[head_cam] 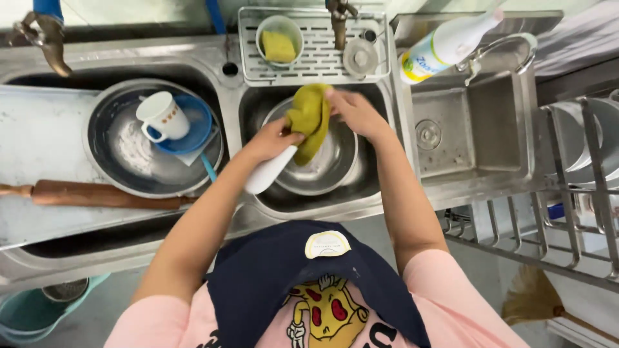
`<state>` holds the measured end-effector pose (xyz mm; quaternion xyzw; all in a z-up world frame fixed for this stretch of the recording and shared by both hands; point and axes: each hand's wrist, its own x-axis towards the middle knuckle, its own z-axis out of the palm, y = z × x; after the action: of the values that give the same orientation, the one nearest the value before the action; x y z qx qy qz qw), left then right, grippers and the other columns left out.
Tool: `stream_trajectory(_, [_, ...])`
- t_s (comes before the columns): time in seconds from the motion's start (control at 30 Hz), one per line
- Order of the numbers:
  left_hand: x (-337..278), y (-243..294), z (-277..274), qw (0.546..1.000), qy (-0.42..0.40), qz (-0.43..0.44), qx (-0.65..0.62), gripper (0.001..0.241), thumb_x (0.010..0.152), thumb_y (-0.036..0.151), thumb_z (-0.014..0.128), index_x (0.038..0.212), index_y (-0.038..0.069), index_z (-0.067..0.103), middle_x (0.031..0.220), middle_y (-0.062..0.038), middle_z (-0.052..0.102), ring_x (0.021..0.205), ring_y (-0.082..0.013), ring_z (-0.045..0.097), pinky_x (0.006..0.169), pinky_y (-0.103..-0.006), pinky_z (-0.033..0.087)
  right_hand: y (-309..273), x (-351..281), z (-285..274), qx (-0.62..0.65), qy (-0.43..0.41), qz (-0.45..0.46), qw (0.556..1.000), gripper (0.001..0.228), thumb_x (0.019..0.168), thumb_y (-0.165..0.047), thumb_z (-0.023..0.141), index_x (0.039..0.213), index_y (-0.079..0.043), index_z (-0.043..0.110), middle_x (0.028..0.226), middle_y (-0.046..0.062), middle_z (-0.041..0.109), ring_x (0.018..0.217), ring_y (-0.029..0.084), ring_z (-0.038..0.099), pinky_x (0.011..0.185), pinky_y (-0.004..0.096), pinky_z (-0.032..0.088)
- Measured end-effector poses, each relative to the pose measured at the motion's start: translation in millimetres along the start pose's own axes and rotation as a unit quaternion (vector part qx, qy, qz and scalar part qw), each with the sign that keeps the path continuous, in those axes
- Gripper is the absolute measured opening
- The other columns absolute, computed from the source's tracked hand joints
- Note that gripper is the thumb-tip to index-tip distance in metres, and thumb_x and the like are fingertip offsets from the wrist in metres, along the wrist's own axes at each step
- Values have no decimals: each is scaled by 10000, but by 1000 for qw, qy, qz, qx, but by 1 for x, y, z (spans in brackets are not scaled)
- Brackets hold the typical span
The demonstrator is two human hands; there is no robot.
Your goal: Cleaning a large white workbench and a digital scale using a cloth and sponge in a bakery.
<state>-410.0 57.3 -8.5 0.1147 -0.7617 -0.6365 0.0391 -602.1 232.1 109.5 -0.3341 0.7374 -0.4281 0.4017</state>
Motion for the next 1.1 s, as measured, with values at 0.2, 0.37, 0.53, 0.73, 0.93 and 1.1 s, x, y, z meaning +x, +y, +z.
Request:
stream_trajectory(0.2, [49, 29, 14, 963, 40, 8, 266, 458, 835, 368, 794, 1131, 35, 689, 1007, -214, 710, 952, -402, 677, 831, -500, 536, -125, 8, 9, -209, 405, -250, 854, 362, 1089, -310, 626, 1355, -66, 594, 1178, 155, 674, 1075, 303, 664, 980, 399, 544])
stream_trajectory(0.37, [68, 59, 13, 950, 33, 7, 312, 232, 878, 297, 734, 1044, 138, 764, 1110, -181, 671, 972, -398, 671, 845, -519, 538, -146, 49, 39, -339, 459, -340, 747, 415, 1040, -249, 650, 1378, -35, 539, 1194, 180, 568, 1110, 370, 526, 1000, 480, 421])
stream_trajectory(0.53, [92, 63, 8, 950, 29, 21, 310, 248, 822, 302, 758, 1024, 159, 767, 1150, -212, 609, 938, -387, 676, 838, -496, 553, -133, 69, 27, -290, 480, -363, 744, 181, 1036, -223, 633, 1101, -61, 582, 1047, 128, 550, 1038, 344, 475, 952, 469, 402])
stream_trajectory(0.73, [125, 47, 13, 937, -56, 91, 331, 230, 816, 353, 804, 886, 136, 785, 984, -185, 674, 928, -384, 665, 803, -505, 541, -85, 100, -33, 22, 262, -293, 919, 298, 1160, -173, 567, 905, -19, 560, 814, 93, 525, 782, 279, 472, 749, 394, 420])
stream_trajectory(0.93, [145, 85, 8, 961, 63, 80, 257, 307, 858, 343, 766, 854, 50, 677, 829, -150, 682, 830, -370, 676, 708, -509, 508, -162, 38, -23, -235, 246, -383, 859, 261, 930, -144, 762, 1112, -16, 625, 1040, 130, 597, 991, 312, 600, 858, 429, 500])
stream_trajectory(1.1, [154, 90, 8, 954, 116, 119, 248, 288, 833, 316, 764, 811, 39, 689, 775, -163, 679, 764, -377, 662, 668, -517, 498, -156, 35, -24, -303, 354, -242, 851, 270, 914, -93, 753, 1144, -49, 620, 1041, 122, 621, 995, 328, 617, 859, 457, 497])
